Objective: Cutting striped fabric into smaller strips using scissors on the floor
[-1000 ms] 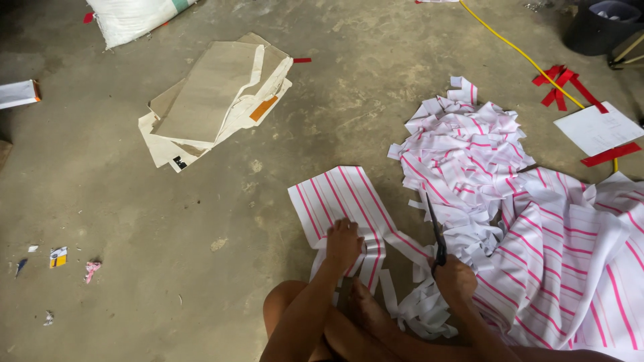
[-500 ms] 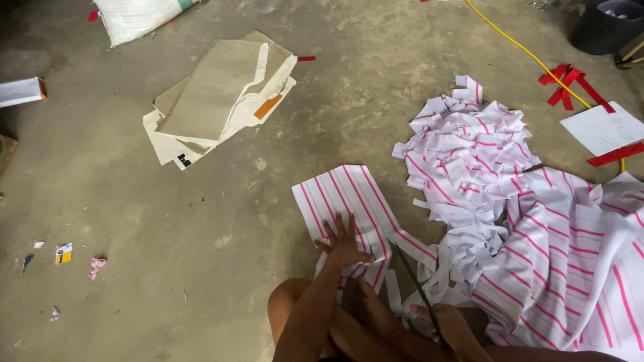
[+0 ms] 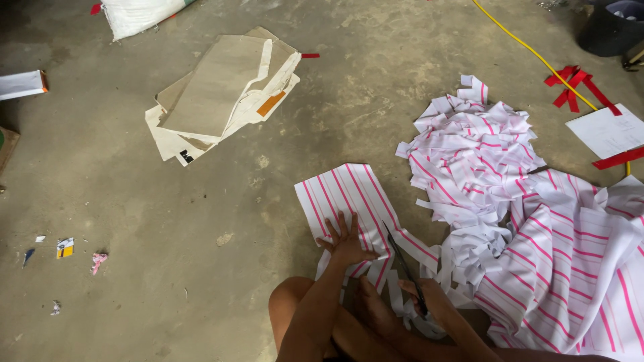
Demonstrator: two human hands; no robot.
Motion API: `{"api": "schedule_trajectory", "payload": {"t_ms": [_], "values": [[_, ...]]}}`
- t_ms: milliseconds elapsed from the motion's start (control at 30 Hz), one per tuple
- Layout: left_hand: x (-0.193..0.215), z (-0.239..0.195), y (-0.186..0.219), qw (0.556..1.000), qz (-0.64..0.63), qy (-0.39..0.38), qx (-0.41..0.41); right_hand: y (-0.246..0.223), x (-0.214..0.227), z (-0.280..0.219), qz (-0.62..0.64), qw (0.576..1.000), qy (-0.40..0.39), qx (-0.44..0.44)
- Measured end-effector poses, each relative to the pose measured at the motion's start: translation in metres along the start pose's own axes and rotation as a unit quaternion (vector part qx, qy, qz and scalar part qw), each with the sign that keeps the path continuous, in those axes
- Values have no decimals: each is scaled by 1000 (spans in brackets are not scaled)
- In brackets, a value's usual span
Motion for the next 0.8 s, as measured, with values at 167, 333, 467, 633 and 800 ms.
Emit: {"api": "schedule_trajectory", "payload": {"t_ms": [167, 333, 467, 633, 800], "values": [[1, -2, 1, 1000, 2, -8, 0, -19, -6, -13, 17, 997, 24, -77], [-4, 8, -2, 1000, 16, -11, 7, -9, -6, -5, 16, 996, 35, -77], [0, 2, 1, 1000, 1, -11, -1, -2, -5, 1, -2, 997, 57, -55], [-6, 8, -4, 1000, 2, 1, -7, -6, -5, 0, -16, 998, 53, -36], [-1, 4, -1, 1000, 2, -9, -4, -29, -12, -4, 0, 998, 32, -49]]}}
Point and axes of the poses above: each hand's wrist, its own z-axis towards the middle knuckle, its own x-axis out of the back of the hand, y = z × x, the point moved 6 cm from there along z, towards the middle knuckle, and after that the axes turned 2 degrees about -z, right-handed, at the moved point
